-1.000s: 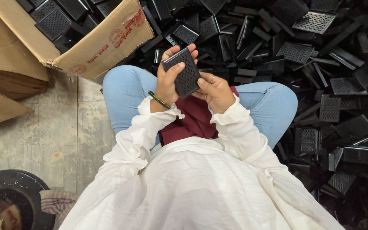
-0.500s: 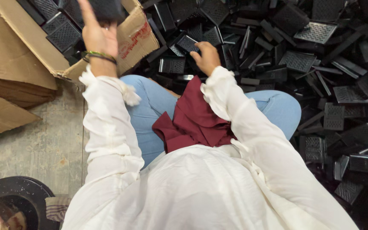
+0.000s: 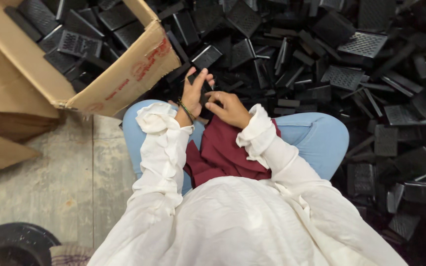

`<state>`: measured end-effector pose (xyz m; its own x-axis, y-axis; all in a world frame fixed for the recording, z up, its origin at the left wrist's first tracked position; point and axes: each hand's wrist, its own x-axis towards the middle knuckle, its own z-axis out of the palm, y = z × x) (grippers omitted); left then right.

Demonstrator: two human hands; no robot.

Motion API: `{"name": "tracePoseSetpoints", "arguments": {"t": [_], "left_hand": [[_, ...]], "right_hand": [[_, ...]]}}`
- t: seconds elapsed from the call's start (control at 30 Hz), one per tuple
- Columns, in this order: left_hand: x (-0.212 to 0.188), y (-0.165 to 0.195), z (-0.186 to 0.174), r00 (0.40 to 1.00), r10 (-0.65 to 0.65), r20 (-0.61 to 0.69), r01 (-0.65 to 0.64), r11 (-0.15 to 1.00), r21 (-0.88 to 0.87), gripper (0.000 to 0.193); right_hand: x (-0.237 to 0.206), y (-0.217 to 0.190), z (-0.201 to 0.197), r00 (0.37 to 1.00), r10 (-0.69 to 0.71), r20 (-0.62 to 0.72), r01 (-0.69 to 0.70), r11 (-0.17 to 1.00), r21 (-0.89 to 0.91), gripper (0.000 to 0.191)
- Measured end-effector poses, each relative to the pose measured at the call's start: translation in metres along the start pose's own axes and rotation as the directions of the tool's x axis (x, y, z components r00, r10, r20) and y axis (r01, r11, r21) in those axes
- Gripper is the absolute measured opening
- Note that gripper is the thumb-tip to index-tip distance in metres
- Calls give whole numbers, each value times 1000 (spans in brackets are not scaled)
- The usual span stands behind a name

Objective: The person sits on the floor and repeatedly picks up small black plastic parts from a large pile, briefly inspects them, and places them into a cardboard box. The process continues with consistent pick-and-place motions.

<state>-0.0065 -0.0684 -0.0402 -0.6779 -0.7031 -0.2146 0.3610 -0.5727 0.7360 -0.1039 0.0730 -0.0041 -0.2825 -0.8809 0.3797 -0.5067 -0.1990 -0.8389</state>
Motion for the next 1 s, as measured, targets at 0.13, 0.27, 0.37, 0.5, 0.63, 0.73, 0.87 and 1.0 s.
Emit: {"name": "tracePoseSetpoints", "arguments": {"t": [0.13,0.27,0.37,0.5,0.63,0.73,0.87,1.0], "left_hand": [[19,12,-3,999,12,-51,-23,976,-216,37],[34,22,-11,999,-27,-35,16,959,-282,36],[44,21,-5,991,-114,-67,88,946,-311,25],[45,13,6,988,-148,-40,127,937,-326,17],[39,4,6,989,-144,10,142,959,-246,16],[37,0,6,988,-150,27,152,969,-196,17],[37,-6,9,966,-238,101,239,971,6,25],[33,-12,12,959,-157,236,120,979,165,33]], "right_hand": [[13,23,-40,914,318,-251,-332,943,-17,19],[36,62,-93,835,289,-468,-550,462,-696,54],[41,77,-101,772,274,-574,-634,395,-665,75],[34,84,-98,842,236,-485,-537,450,-713,65],[14,86,-107,900,217,-379,-433,550,-714,45],[-1,72,-107,889,116,-443,-402,659,-635,34],[-9,42,-91,775,257,-577,-237,965,111,24],[-3,16,-54,804,505,-314,-280,788,549,24]]}}
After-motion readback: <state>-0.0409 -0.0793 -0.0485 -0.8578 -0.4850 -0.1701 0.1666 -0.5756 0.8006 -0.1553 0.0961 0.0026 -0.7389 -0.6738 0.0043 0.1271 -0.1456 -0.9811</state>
